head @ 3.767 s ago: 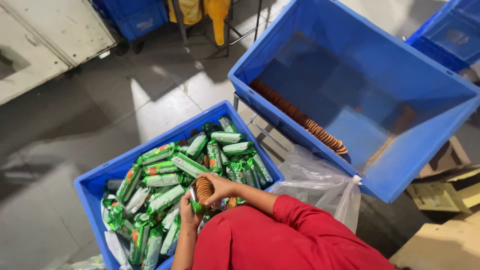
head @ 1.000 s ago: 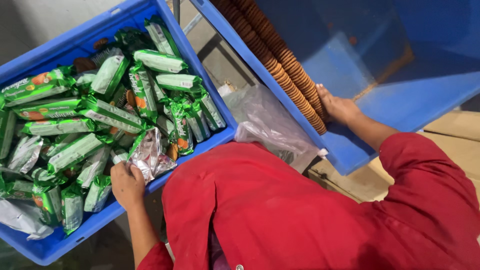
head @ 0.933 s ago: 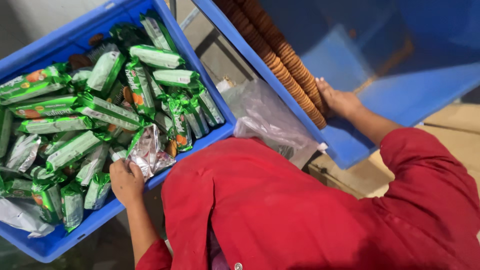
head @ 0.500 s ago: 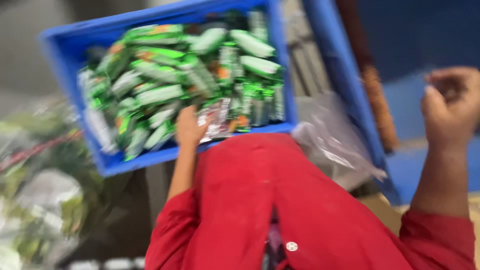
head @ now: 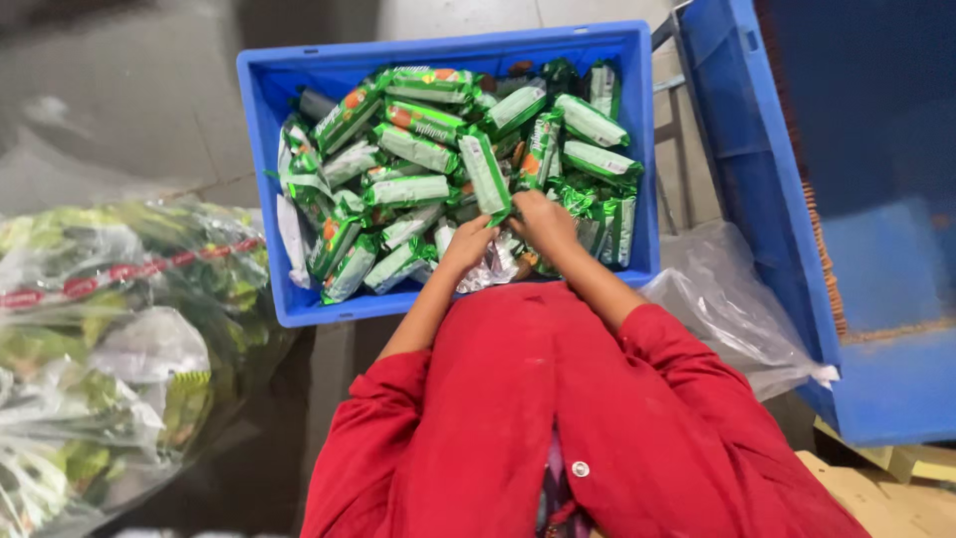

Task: The person repeatedly picks green-wrapped packages from a blue bin, opens them by hand, removes stacks of round cookies, and places the cookies into a second blue bin while discarding the wrappers. The process continues with multiple packages throughout the clip.

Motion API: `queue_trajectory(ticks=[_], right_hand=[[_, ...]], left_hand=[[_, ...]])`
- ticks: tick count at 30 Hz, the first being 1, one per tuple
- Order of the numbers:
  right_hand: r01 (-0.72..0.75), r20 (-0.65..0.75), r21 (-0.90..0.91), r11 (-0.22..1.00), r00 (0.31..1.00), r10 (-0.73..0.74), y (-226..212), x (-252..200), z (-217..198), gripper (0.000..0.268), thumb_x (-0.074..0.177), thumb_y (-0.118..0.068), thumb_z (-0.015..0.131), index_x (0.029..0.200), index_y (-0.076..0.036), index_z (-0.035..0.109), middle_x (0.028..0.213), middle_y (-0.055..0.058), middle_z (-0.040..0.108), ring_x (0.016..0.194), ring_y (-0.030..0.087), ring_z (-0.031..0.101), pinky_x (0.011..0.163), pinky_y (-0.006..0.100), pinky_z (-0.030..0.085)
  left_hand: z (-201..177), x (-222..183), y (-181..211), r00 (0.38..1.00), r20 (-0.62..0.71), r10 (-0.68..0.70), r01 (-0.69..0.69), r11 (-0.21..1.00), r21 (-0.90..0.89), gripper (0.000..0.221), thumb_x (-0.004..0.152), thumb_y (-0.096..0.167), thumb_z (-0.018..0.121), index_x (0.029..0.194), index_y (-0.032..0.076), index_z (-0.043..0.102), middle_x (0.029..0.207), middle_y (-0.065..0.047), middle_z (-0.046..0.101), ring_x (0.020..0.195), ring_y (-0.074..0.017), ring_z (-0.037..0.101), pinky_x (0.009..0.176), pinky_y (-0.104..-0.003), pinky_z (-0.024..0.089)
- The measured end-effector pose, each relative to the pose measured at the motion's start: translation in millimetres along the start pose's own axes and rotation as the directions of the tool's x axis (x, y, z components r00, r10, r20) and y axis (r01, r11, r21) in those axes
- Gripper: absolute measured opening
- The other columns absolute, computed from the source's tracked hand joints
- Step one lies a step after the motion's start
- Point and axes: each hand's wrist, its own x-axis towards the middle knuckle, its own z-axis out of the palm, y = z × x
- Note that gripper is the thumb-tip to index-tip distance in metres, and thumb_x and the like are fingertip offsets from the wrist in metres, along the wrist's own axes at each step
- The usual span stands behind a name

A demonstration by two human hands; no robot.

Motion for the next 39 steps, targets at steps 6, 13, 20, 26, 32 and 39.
queue_trajectory(ticks=[6,13,20,26,32,39], right_hand=[[0.156,-0.057,-0.089,0.984,0.985,-0.162,-19.2,5.6,41.9,0.011,0.080,-0.020,0.065,0.084,-0.011,0.063,0.082,0.012,0.066,0.077,0.035,0.069,0.063,0.047,0.055],[-0.164,-0.234,0.183,0.969,0.950,0.205,-14.4,-5.1,31.8,0.013,0.084,-0.022,0.063,0.085,-0.010,0.068,0.085,0.014,0.070,0.081,0.039,0.069,0.068,0.052,0.054],[-0.630,0.217,0.637,0.444,0.700,0.681,29.6,-40.6,67.8,0.024,0.090,-0.028,0.065,0.092,-0.006,0.074,0.083,0.014,0.071,0.072,0.031,0.071,0.067,0.044,0.054],[-0.332,-0.323,0.311,0.891,0.844,0.427,-31.4,-53.3,-6.3,0.021,0.092,-0.018,0.071,0.110,-0.009,0.071,0.104,0.013,0.068,0.088,0.035,0.069,0.075,0.043,0.055],[-0.141,-0.160,0.232,0.963,0.970,0.181,-61.9,-47.5,-18.7,0.032,0.085,-0.018,0.078,0.113,-0.008,0.069,0.112,0.014,0.070,0.098,0.038,0.069,0.080,0.043,0.056],[-0.080,-0.178,0.327,0.942,0.973,0.144,-27.2,-54.6,3.5,0.043,0.082,-0.009,0.076,0.124,-0.006,0.068,0.115,0.017,0.069,0.105,0.037,0.068,0.091,0.041,0.056]], left_hand=[[-42.5,-41.9,57.7,0.876,-0.079,0.476,-0.306,0.674,0.672,0.040,0.082,0.034,0.069,0.102,0.000,0.064,0.105,-0.027,0.064,0.098,-0.0467,0.062,0.085,-0.054,0.051],[-48.9,-39.4,62.1,0.753,0.193,0.629,-0.633,0.612,0.474,0.013,0.083,0.014,0.062,0.091,0.004,0.064,0.105,-0.019,0.061,0.095,-0.0396,0.062,0.081,-0.048,0.052],[-37.8,-16.0,-8.0,0.981,0.186,0.053,0.051,0.855,-0.517,0.036,0.097,0.016,0.065,0.127,-0.003,0.064,0.114,-0.015,0.068,0.098,-0.0247,0.065,0.089,-0.038,0.052],[-35.0,-11.0,5.5,0.903,0.417,0.101,0.317,0.497,-0.808,0.049,0.087,0.011,0.054,0.135,0.001,0.056,0.124,-0.015,0.070,0.108,-0.0281,0.071,0.100,-0.043,0.055],[-17.1,3.4,-22.0,0.900,0.420,0.120,0.335,0.428,-0.840,0.044,0.095,0.009,0.056,0.137,-0.003,0.055,0.126,-0.018,0.065,0.114,-0.0318,0.065,0.106,-0.048,0.051],[-23.8,-3.0,-28.9,0.902,0.421,0.095,0.353,0.399,-0.847,0.045,0.085,0.010,0.055,0.127,-0.005,0.060,0.123,-0.019,0.068,0.113,-0.0329,0.068,0.106,-0.047,0.052]])
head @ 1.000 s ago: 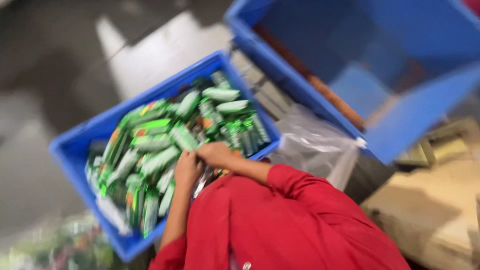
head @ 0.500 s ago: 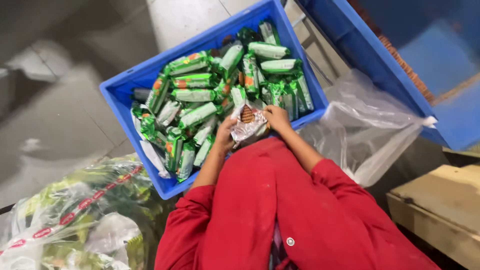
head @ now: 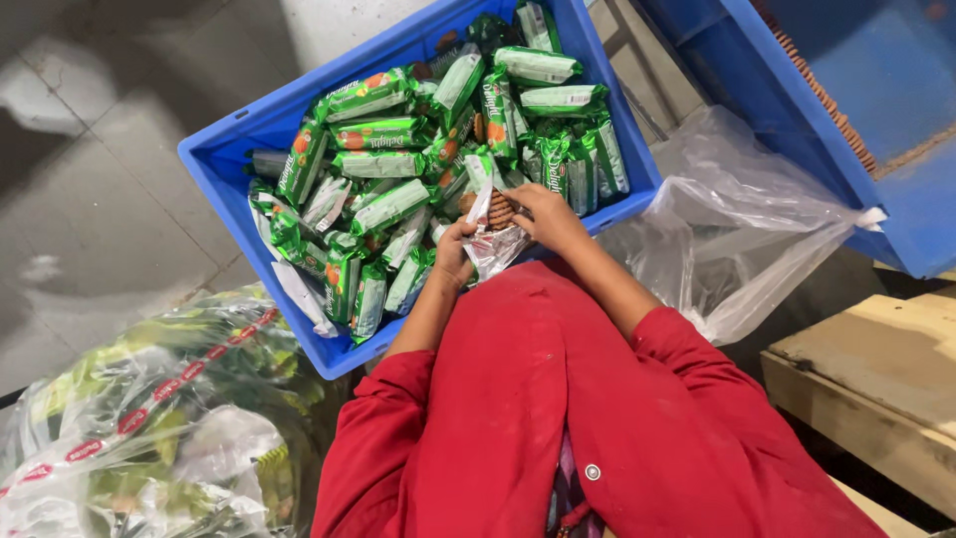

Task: The person repeatedly picks green-wrapped packages from a blue bin, opens them by hand, removes stacks of round cookies, and places the cookies into a second blue bin while discarding the wrappers. The process continues with multiple packages throughout the clip.

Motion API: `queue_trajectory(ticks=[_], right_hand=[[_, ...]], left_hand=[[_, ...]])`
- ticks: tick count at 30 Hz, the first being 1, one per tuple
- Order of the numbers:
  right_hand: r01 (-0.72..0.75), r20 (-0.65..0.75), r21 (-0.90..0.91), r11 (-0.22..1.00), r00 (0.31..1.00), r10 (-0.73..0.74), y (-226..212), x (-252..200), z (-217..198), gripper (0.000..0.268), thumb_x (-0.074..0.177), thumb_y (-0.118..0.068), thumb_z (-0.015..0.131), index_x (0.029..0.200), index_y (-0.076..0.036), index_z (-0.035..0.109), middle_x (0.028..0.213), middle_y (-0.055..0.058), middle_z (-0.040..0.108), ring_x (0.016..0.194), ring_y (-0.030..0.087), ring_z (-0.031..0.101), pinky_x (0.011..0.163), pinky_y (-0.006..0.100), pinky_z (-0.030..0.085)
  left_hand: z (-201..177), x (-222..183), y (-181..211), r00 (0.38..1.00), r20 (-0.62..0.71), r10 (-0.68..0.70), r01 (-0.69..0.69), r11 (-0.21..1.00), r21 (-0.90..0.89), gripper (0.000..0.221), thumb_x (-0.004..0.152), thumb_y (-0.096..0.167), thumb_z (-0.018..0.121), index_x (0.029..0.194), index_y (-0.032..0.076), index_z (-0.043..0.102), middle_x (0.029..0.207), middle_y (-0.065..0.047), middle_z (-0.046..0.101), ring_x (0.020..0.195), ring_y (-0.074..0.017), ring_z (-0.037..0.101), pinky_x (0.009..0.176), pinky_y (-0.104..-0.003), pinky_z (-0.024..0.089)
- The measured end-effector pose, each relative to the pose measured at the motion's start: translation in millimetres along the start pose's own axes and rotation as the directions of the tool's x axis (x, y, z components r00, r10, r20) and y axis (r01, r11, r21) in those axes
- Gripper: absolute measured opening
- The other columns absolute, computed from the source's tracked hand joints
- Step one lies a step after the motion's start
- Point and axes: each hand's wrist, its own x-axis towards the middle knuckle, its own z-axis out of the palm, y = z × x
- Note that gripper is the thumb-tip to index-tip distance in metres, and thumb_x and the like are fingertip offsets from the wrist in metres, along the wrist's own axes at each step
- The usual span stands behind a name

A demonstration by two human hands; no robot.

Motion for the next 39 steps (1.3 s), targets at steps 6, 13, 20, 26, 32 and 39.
queue_trajectory(ticks=[6,13,20,26,32,39], right_hand=[[-0.073,-0.001,-0.131,0.989,0.997,0.074,-16.8,-3.8,-5.0,0.051,0.089,-0.009,0.072,0.139,-0.017,0.064,0.117,0.011,0.066,0.095,0.032,0.069,0.080,0.040,0.058],[-0.008,0.034,-0.238,0.971,0.999,0.017,-23.6,-0.1,-6.9,0.053,0.089,-0.012,0.072,0.140,-0.019,0.062,0.113,0.006,0.064,0.087,0.031,0.069,0.071,0.041,0.057],[0.086,-0.029,-0.282,0.955,0.995,-0.098,-13.2,-2.3,1.4,0.049,0.080,-0.015,0.076,0.127,-0.013,0.062,0.119,0.007,0.062,0.097,0.031,0.068,0.074,0.042,0.057],[0.023,0.165,-0.026,0.999,0.986,-0.019,2.9,3.8,-14.1,0.048,0.074,-0.015,0.076,0.120,-0.015,0.062,0.115,0.008,0.061,0.102,0.033,0.067,0.078,0.041,0.057],[0.269,0.149,0.137,0.953,0.946,-0.288,16.9,5.7,-15.1,0.058,0.067,-0.016,0.073,0.122,-0.010,0.058,0.120,0.011,0.061,0.103,0.036,0.066,0.077,0.043,0.057],[0.250,0.050,-0.243,0.937,0.968,-0.245,40.1,13.3,-25.3,0.022,0.099,-0.016,0.055,0.120,-0.012,0.059,0.114,0.006,0.060,0.093,0.026,0.071,0.065,0.040,0.058]], left_hand=[[-4.2,12.0,-3.1,0.999,-0.021,-0.043,0.045,0.994,0.103,0.043,0.084,0.010,0.055,0.124,-0.003,0.062,0.117,-0.018,0.070,0.106,-0.0318,0.070,0.101,-0.045,0.054],[4.5,10.1,-7.1,0.997,-0.063,-0.039,0.052,0.974,0.221,0.048,0.083,0.011,0.055,0.128,-0.003,0.062,0.113,-0.017,0.071,0.097,-0.0304,0.070,0.094,-0.044,0.056],[17.0,9.3,0.4,1.000,0.002,-0.011,0.011,0.997,0.083,0.051,0.084,0.014,0.054,0.132,-0.003,0.060,0.123,-0.020,0.068,0.109,-0.0325,0.069,0.103,-0.045,0.053],[39.6,-1.6,18.7,0.981,0.074,0.177,-0.190,0.950,0.247,0.056,0.080,0.017,0.051,0.131,-0.005,0.061,0.124,-0.017,0.068,0.111,-0.0276,0.069,0.101,-0.036,0.054],[109.1,-7.0,23.7,0.998,-0.013,0.062,-0.058,0.972,0.227,0.055,0.101,0.043,0.044,0.140,0.007,0.055,0.129,-0.013,0.066,0.112,-0.0273,0.067,0.097,-0.041,0.055],[125.5,34.5,16.6,0.989,-0.075,-0.131,0.142,0.975,0.169,0.053,0.111,0.047,0.042,0.138,0.004,0.059,0.128,-0.016,0.065,0.111,-0.0303,0.068,0.097,-0.047,0.054]])
